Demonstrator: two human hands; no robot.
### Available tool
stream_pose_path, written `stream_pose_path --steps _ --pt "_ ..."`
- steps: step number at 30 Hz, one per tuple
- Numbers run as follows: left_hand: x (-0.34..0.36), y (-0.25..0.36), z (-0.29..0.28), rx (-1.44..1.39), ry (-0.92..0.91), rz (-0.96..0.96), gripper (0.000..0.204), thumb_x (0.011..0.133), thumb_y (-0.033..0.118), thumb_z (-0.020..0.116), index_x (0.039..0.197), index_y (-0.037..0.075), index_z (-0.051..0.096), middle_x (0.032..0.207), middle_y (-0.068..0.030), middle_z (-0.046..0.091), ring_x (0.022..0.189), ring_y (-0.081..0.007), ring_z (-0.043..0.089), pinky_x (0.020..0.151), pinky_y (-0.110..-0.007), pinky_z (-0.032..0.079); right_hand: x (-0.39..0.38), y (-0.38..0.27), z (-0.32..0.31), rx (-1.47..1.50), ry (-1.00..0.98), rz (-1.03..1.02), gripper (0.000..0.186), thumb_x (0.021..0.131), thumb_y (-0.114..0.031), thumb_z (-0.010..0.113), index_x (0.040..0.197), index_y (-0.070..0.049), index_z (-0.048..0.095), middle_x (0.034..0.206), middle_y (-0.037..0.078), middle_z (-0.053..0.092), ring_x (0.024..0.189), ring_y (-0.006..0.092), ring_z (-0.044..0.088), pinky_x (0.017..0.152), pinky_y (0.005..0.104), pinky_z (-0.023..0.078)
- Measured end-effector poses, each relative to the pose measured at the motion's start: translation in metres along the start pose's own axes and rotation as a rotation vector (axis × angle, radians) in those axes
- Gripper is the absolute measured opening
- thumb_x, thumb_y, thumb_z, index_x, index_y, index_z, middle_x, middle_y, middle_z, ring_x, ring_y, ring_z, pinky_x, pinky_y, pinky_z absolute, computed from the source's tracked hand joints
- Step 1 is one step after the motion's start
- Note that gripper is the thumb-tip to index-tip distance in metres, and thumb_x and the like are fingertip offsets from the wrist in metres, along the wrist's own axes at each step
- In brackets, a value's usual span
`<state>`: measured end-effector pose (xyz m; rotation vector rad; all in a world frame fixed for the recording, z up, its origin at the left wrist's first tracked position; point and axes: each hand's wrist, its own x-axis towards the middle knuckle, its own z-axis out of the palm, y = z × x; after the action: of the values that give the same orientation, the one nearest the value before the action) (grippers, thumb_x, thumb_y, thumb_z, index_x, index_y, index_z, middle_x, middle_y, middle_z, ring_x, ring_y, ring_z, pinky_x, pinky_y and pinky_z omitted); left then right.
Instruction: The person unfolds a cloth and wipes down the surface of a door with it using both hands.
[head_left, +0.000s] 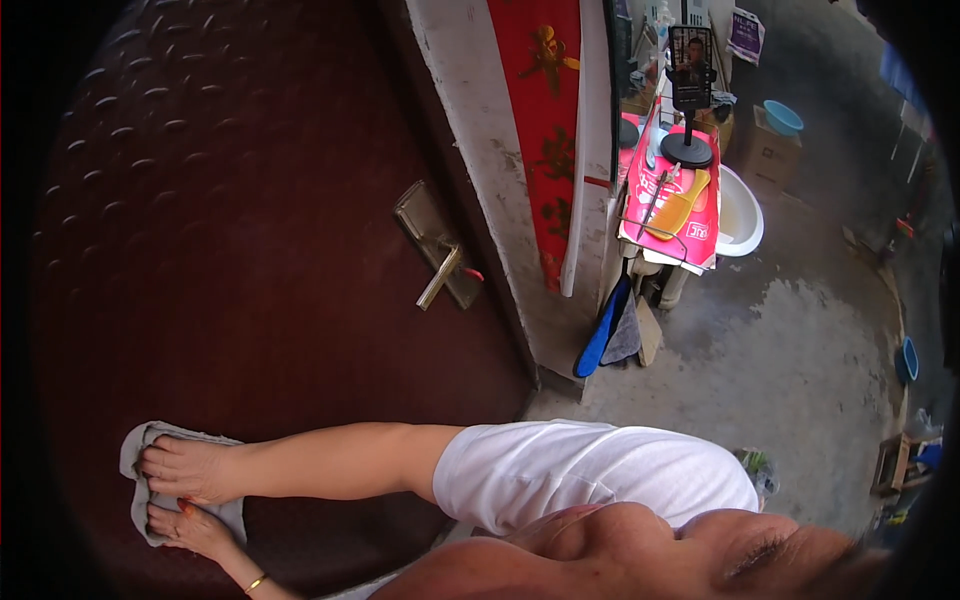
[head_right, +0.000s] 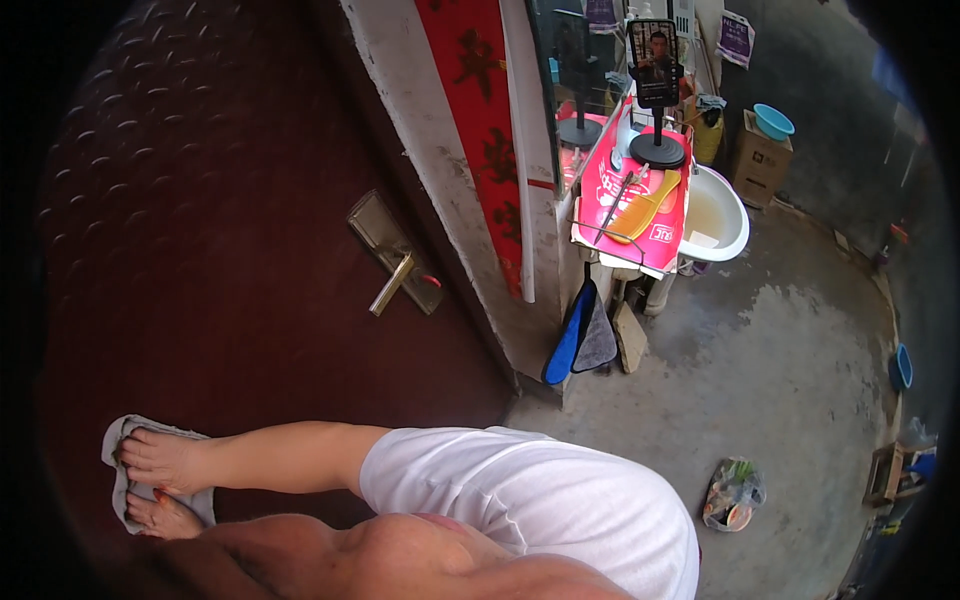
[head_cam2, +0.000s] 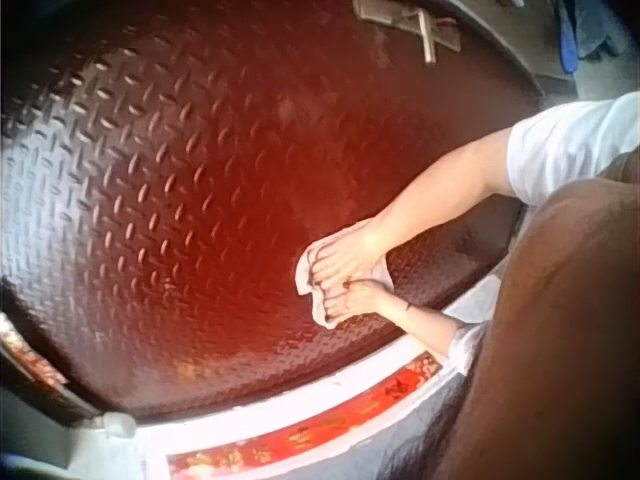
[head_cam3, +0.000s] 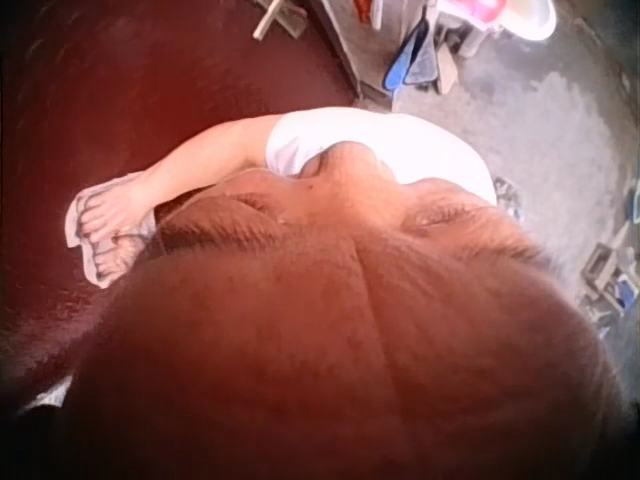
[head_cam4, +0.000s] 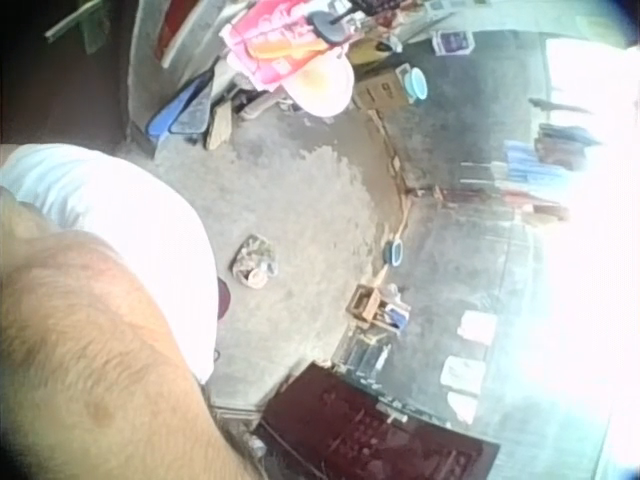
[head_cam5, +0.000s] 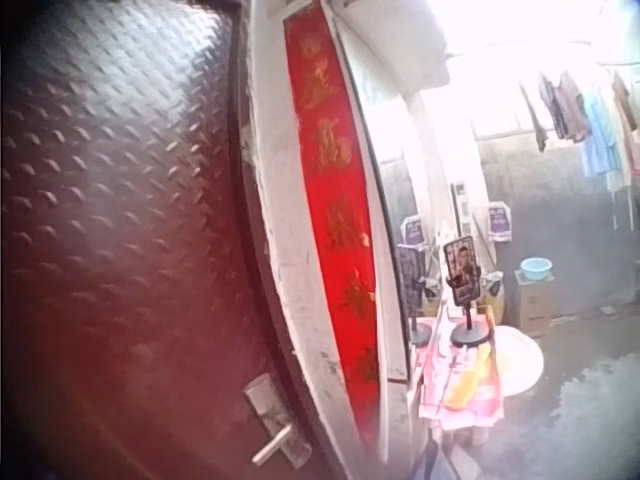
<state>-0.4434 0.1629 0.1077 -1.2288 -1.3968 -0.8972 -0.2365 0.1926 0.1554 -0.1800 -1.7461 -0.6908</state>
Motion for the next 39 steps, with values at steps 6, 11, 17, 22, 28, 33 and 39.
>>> stream_pose_path --steps 6,11,17,22,28,33,39 --pt "-0.066 0.006 -0.028 0.297 -0.396 -0.053 0.063 0.088 0.043 0.046 0.128 -0.005 0.036 0.129 -0.0234 0.043 0.120 -0.0400 0.040 0.098 -0.055 0.031 -0.047 -0.043 -0.001 0.088 -0.081 0.009 0.037 0.072 -0.024 0.060 0.103 -0.004 0.052 0.106 0.010 0.052 0.103 0.0242 0.048 0.088 0.0358 0.038" --pt "-0.117 0.040 -0.051 -0.025 -0.510 -0.169 0.039 0.077 0.030 0.065 0.099 -0.001 0.056 0.108 -0.0190 0.056 0.113 -0.0371 0.044 0.098 -0.058 0.028 -0.117 -0.083 0.000 0.148 -0.242 0.084 0.034 0.076 -0.015 0.056 0.109 -0.009 0.053 0.105 0.004 0.054 0.101 0.0187 0.053 0.083 0.0327 0.041" --pt "-0.157 0.008 -0.054 -0.205 -0.575 -0.311 0.057 0.083 0.031 0.057 0.126 -0.003 0.041 0.138 -0.0290 0.035 0.134 -0.0431 0.025 0.107 -0.065 0.007 -0.101 -0.130 0.005 0.054 -0.479 0.236 0.040 0.072 -0.015 0.061 0.112 -0.012 0.056 0.106 0.006 0.054 0.103 0.0235 0.051 0.081 0.0387 0.042" --pt "-0.058 -0.031 -0.042 -0.306 -0.242 -0.312 0.069 0.085 0.035 0.055 0.136 -0.004 0.030 0.146 -0.0294 0.021 0.137 -0.0455 0.014 0.107 -0.066 0.004 -0.015 -0.119 0.046 -0.115 -0.358 0.222 0.051 0.073 -0.021 0.063 0.123 -0.014 0.053 0.115 0.012 0.052 0.113 0.0312 0.047 0.087 0.0481 0.040" --pt "0.103 -0.097 -0.062 -0.201 0.030 -0.098 0.067 0.088 0.039 0.049 0.138 -0.001 0.030 0.148 -0.0237 0.023 0.138 -0.0424 0.017 0.108 -0.065 0.006 0.129 -0.087 0.072 -0.287 -0.085 0.065 0.052 0.076 -0.030 0.063 0.125 -0.018 0.052 0.138 0.021 0.038 0.124 0.0397 0.036 0.097 0.0589 0.029" --pt "0.204 -0.146 -0.062 -0.148 0.327 0.056 0.062 0.089 0.040 0.048 0.136 0.002 0.035 0.142 -0.0222 0.033 0.133 -0.0415 0.026 0.105 -0.064 0.016 0.228 -0.061 0.092 -0.398 0.099 -0.088 0.050 0.075 -0.029 0.063 0.122 -0.017 0.052 0.132 0.017 0.044 0.122 0.0333 0.039 0.096 0.0519 0.032" --pt "0.283 -0.178 -0.103 -0.029 0.248 0.033 0.056 0.096 0.035 0.037 0.139 0.000 0.033 0.146 -0.0188 0.031 0.140 -0.0315 0.020 0.113 -0.051 0.015 0.320 -0.053 0.095 -0.459 0.202 -0.217 0.045 0.084 -0.030 0.049 0.124 -0.009 0.053 0.133 0.023 0.045 0.126 0.0353 0.039 0.104 0.0488 0.027"
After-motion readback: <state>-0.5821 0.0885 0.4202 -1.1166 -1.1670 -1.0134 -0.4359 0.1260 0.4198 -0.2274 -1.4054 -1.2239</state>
